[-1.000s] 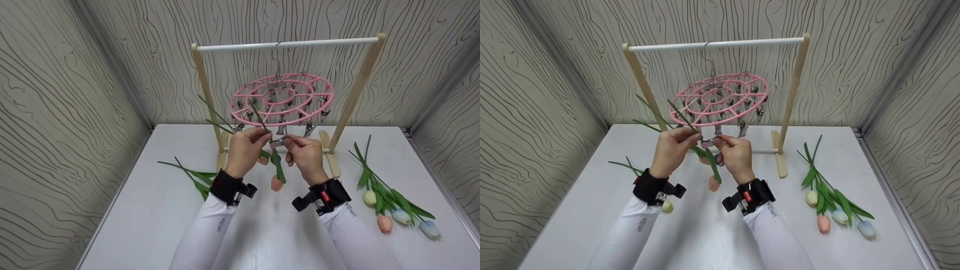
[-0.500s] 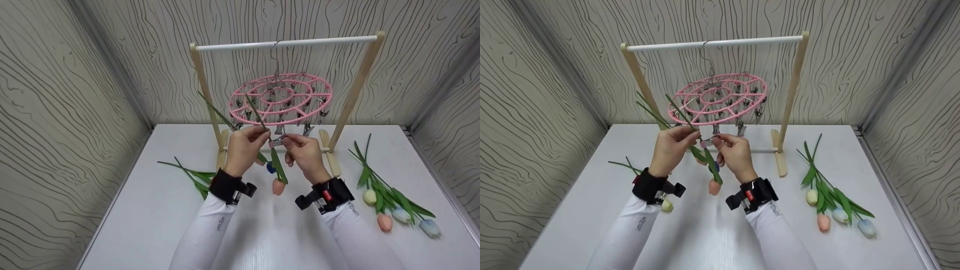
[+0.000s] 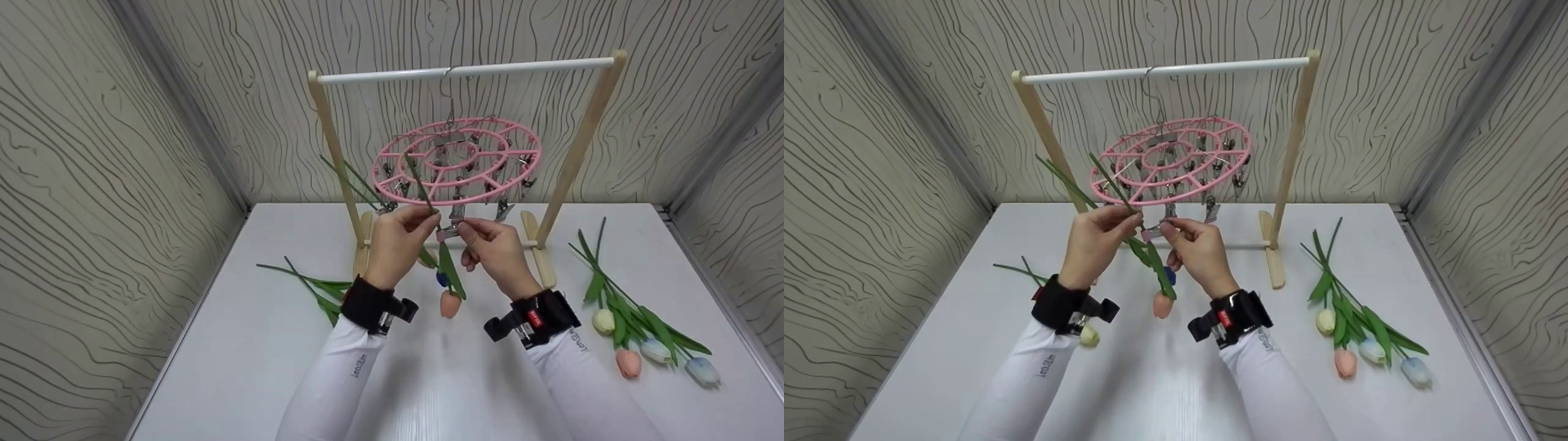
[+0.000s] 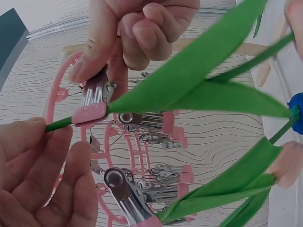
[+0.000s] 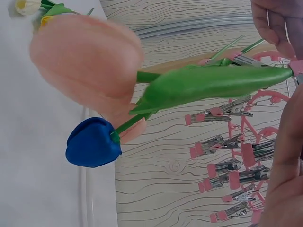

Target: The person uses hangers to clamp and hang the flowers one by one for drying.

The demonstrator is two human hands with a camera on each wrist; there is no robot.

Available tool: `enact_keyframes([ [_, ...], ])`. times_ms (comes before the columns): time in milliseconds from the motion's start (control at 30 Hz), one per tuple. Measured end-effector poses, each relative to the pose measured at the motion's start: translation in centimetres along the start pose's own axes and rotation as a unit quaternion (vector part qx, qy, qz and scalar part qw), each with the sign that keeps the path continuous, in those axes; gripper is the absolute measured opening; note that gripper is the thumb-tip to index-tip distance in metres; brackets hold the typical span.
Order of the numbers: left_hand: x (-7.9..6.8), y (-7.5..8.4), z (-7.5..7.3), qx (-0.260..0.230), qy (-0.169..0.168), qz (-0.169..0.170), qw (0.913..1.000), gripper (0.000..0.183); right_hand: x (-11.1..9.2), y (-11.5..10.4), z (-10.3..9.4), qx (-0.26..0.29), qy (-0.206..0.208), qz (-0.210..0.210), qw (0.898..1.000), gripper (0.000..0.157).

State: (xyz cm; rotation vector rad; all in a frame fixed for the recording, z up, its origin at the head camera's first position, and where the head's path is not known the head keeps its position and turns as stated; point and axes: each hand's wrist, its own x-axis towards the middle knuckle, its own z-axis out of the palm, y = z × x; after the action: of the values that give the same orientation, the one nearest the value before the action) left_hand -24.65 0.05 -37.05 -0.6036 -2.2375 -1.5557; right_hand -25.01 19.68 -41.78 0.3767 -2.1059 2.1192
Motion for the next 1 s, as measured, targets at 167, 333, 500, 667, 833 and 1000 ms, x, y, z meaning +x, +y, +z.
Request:
enact_keyframes([
  [167,0.1,-0.3,-0.1,0.001,0.002,0.003,1.0000,0.013,0.1,0.2,0.0,0.002,-0.001,0.011,1.000,0.036],
  [333,-0.1,-0.8,-0.1,-0.008,0.003,-0.012,0.9999,0.013,-0.2,0.4,-0.4,-0.006,0.005,0.027,1.000,0.042],
  [500,-0.2,-1.5,-0.1,-0.023,0.002,-0.029,0.9993,0.015,-1.1,0.8,-1.6,-0.028,0.011,0.044,0.999,0.043],
  [667,-0.6,-2.2,-0.1,-0.034,0.007,-0.048,0.9982,0.019,-2.9,1.4,-3.2,-0.059,0.034,0.066,0.996,0.043],
  [833,-0.9,-2.8,-0.3,-0.024,0.013,-0.053,0.9982,0.024,-5.4,2.5,-4.7,-0.093,0.077,0.085,0.989,0.040],
  [1000,-1.0,-3.5,-0.4,-0.011,0.021,-0.058,0.9980,0.025,-7.2,3.7,-6.0,-0.139,0.095,0.086,0.982,0.038],
])
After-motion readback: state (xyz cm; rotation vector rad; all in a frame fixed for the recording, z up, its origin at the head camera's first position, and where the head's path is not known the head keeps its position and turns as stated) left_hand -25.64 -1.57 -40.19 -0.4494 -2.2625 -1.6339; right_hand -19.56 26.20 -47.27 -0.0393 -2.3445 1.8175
